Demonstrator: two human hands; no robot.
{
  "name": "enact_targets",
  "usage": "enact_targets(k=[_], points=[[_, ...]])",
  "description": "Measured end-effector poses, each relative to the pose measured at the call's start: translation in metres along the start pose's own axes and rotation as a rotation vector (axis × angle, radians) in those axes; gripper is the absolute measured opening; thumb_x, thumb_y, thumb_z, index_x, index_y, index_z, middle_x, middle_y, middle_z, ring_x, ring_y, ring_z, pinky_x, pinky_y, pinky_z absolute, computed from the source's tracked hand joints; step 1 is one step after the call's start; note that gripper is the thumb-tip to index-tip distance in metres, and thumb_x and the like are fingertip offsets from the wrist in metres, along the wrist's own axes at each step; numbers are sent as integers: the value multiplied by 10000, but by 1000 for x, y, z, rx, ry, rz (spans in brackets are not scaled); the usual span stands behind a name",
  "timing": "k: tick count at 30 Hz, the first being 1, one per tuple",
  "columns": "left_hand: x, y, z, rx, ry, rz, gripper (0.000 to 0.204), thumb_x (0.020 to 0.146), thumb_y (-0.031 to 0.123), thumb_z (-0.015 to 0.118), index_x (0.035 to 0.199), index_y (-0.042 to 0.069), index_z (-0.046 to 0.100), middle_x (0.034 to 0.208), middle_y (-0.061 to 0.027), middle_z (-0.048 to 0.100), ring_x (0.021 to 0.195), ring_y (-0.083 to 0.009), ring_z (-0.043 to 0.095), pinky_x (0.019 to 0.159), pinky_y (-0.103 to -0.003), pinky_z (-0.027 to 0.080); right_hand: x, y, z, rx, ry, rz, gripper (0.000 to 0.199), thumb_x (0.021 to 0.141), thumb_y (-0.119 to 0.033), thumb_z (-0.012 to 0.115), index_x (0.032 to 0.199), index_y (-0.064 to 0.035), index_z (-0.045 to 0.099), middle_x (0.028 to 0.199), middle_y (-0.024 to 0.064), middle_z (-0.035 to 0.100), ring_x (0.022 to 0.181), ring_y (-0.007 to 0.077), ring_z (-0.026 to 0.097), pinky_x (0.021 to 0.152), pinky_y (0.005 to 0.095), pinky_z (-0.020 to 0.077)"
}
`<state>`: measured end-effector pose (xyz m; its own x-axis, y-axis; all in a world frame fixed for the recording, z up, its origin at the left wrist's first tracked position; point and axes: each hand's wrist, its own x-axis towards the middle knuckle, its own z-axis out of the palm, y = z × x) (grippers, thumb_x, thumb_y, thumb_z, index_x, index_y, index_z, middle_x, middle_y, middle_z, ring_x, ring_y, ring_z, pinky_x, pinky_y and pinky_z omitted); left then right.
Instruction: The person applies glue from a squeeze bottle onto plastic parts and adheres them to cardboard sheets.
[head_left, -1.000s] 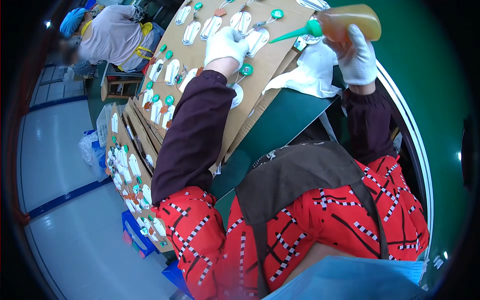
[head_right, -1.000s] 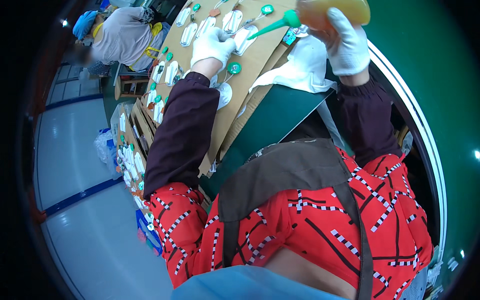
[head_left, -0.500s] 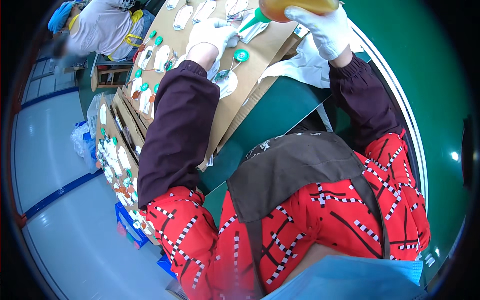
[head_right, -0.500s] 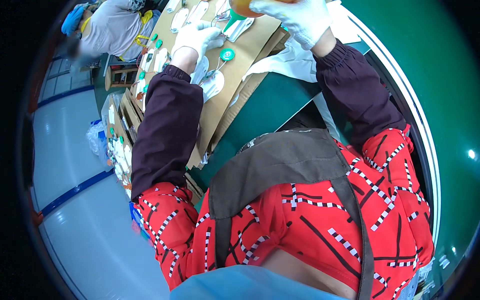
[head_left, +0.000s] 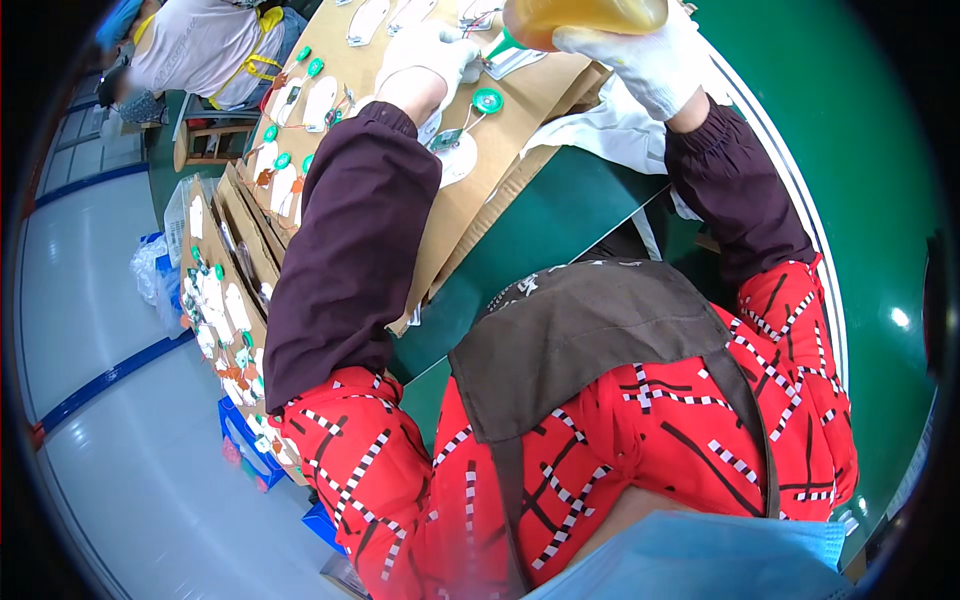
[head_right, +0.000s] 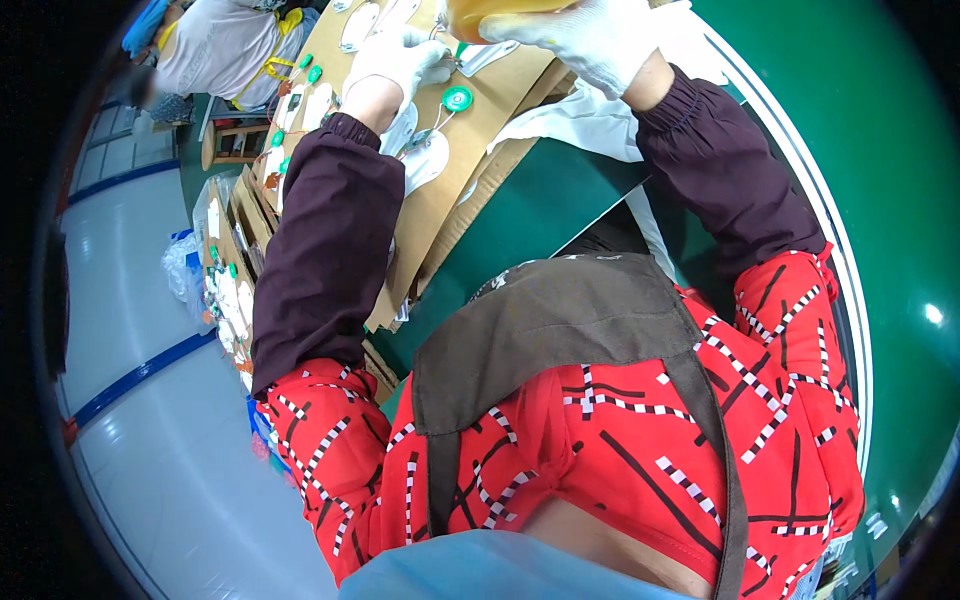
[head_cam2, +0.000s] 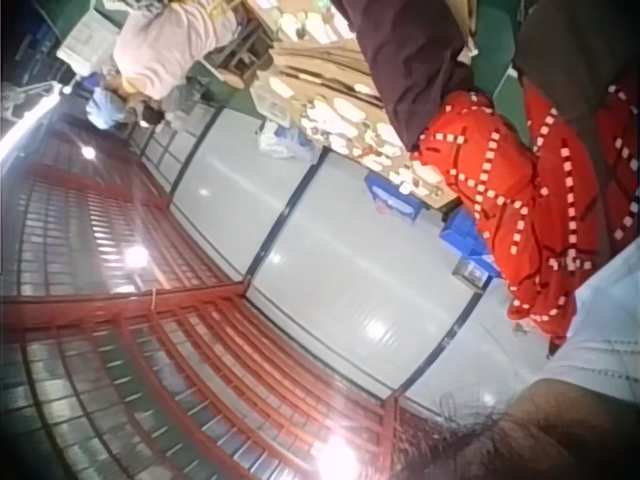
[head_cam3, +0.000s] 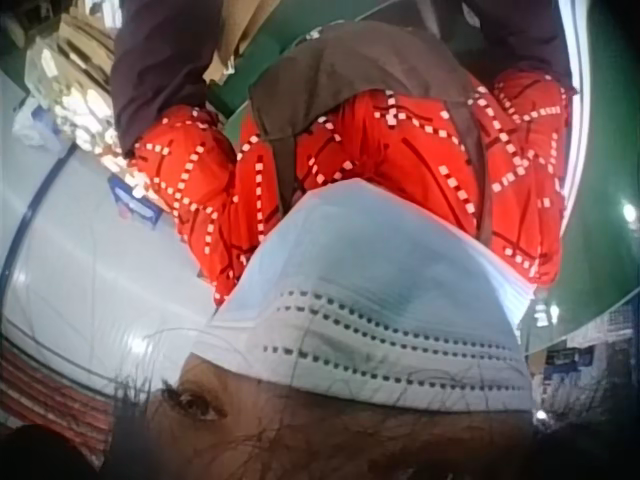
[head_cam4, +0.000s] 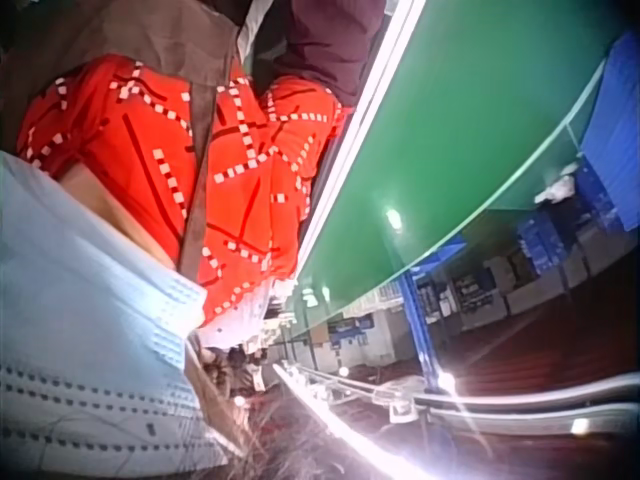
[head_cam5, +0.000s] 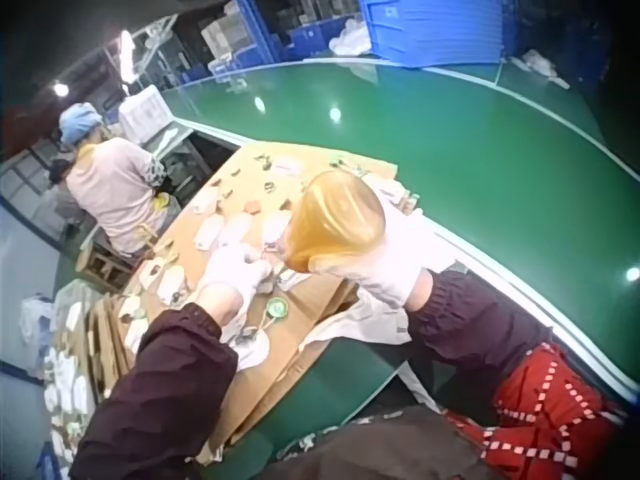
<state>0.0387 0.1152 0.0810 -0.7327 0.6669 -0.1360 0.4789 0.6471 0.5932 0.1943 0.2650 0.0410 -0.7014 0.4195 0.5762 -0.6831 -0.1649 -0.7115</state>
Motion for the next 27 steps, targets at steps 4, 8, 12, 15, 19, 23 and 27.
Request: enact_targets(k=[4,8,12,15,19,23,27], points=[[-1,1,-2,-8,11,-10,183,862,97,624,934,-70,630,878,-149,698,786,-189,696,724,-258,556,-6,-3,-2,-7,27,-53,831,642,-142,879,1329,-36,424,1192,80,576,1080,188,567,935,350,472],[7,-5,-2,97,14,27,190,862,106,629,951,-62,631,870,-138,701,781,-181,696,714,-261,552,-5,-13,1,118,-31,65,840,625,-154,889,1320,-33,432,1165,77,589,1074,184,568,928,339,471],[5,-11,1,127,36,63,192,867,126,626,953,-45,638,875,-124,705,779,-169,696,708,-258,541,0,-10,-1,-136,118,-54,745,627,-149,883,1250,-25,494,1089,66,615,980,166,598,858,304,490],[2,-8,0,170,38,70,209,872,140,621,969,-44,640,879,-122,706,784,-169,697,713,-258,536,10,-12,-3,-143,102,-33,653,641,-131,866,1196,-14,543,1044,55,634,931,144,604,822,290,496],[9,-23,-3,-29,-11,27,217,882,145,607,982,-44,644,891,-122,708,792,-166,698,725,-256,535,15,-4,5,-204,115,-91,606,650,-111,855,1169,-4,560,1012,66,652,904,144,615,808,293,513],[8,-23,-6,-93,-7,22,212,895,143,586,971,-41,656,885,-114,713,801,-164,699,740,-249,532,16,-2,6,-215,47,-63,591,667,-94,841,1174,2,553,1061,85,642,950,166,619,835,318,514],[11,-25,-6,-89,-18,23,230,897,161,584,989,-36,660,853,-95,718,795,-162,694,740,-260,529,14,-2,7,-244,-2,-85,570,689,-94,824,1177,2,547,1077,91,637,964,176,620,843,327,513]])
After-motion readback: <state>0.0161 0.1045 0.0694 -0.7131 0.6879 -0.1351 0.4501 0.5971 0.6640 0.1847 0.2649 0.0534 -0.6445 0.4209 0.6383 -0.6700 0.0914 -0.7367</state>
